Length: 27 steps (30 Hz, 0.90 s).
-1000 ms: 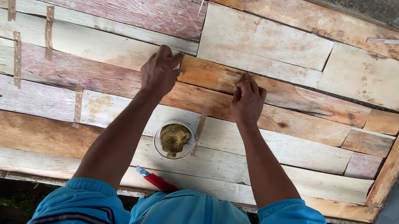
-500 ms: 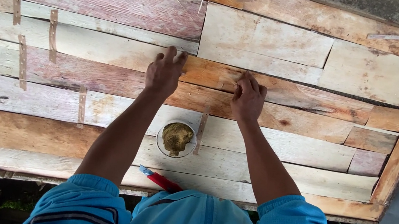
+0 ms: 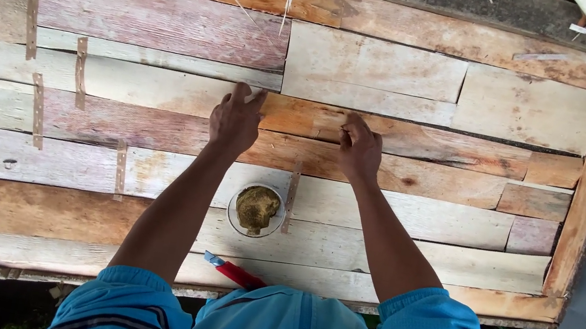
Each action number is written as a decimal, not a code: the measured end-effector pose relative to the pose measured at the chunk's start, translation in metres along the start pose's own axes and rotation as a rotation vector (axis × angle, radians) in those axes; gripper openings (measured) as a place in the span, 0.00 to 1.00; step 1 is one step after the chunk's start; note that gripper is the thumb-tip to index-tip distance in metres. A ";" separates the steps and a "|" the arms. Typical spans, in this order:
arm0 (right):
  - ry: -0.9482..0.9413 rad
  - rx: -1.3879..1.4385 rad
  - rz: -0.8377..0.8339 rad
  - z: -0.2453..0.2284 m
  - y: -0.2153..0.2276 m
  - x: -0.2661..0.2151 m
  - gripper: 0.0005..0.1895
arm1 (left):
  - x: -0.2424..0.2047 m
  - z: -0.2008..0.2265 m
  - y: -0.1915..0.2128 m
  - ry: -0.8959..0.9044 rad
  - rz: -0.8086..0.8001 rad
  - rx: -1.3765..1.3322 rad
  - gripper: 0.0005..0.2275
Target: Applying glue to thin wood veneer strips and placing them onto a wooden surface to create a panel.
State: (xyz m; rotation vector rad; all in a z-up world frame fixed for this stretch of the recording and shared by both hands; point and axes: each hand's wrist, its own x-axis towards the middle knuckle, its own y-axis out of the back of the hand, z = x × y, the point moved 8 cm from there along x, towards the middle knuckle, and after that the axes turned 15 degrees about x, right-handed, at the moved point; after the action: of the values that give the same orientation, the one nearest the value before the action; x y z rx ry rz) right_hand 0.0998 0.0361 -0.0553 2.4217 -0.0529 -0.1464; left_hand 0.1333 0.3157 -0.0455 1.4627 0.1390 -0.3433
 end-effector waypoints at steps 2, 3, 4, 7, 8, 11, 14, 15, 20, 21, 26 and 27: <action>-0.055 0.023 -0.013 0.007 0.007 -0.003 0.02 | 0.005 -0.005 -0.015 0.005 0.020 -0.023 0.21; -0.112 0.047 -0.029 0.013 0.010 -0.005 0.03 | 0.008 -0.007 -0.021 0.011 0.038 -0.046 0.20; -0.108 0.045 -0.024 0.009 0.015 -0.006 0.03 | 0.005 -0.005 -0.015 0.009 0.043 -0.047 0.20; -0.123 0.082 0.005 -0.004 0.030 -0.015 0.05 | -0.011 0.001 0.016 0.038 0.155 -0.134 0.18; -0.118 0.231 0.024 -0.009 0.035 -0.017 0.04 | -0.019 0.009 0.033 0.001 0.248 -0.270 0.16; -0.154 0.509 0.038 -0.030 0.040 -0.032 0.04 | -0.035 0.043 0.034 -0.053 0.339 -0.575 0.14; -0.188 0.697 0.012 -0.048 0.036 -0.057 0.07 | -0.059 0.081 0.030 -0.054 0.236 -0.915 0.15; -0.178 0.757 -0.016 -0.054 0.033 -0.066 0.09 | -0.070 0.095 0.028 -0.029 0.133 -1.080 0.15; -0.160 0.687 -0.080 -0.068 0.038 -0.133 0.19 | -0.130 0.123 0.020 0.090 0.148 -1.078 0.06; -0.175 0.664 -0.101 -0.072 0.041 -0.149 0.24 | -0.144 0.125 0.014 0.136 0.115 -1.078 0.04; -0.274 0.824 -0.114 -0.044 0.029 -0.207 0.24 | -0.190 0.122 -0.001 0.128 0.169 -1.044 0.05; -0.305 0.906 -0.138 -0.039 0.024 -0.217 0.24 | -0.193 0.118 -0.008 0.136 0.221 -1.009 0.05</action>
State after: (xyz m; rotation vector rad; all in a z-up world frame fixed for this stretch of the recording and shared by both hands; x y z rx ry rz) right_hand -0.1110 0.0605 0.0092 3.2793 -0.1080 -0.6791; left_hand -0.0644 0.2267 0.0176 0.4887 0.2169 0.0305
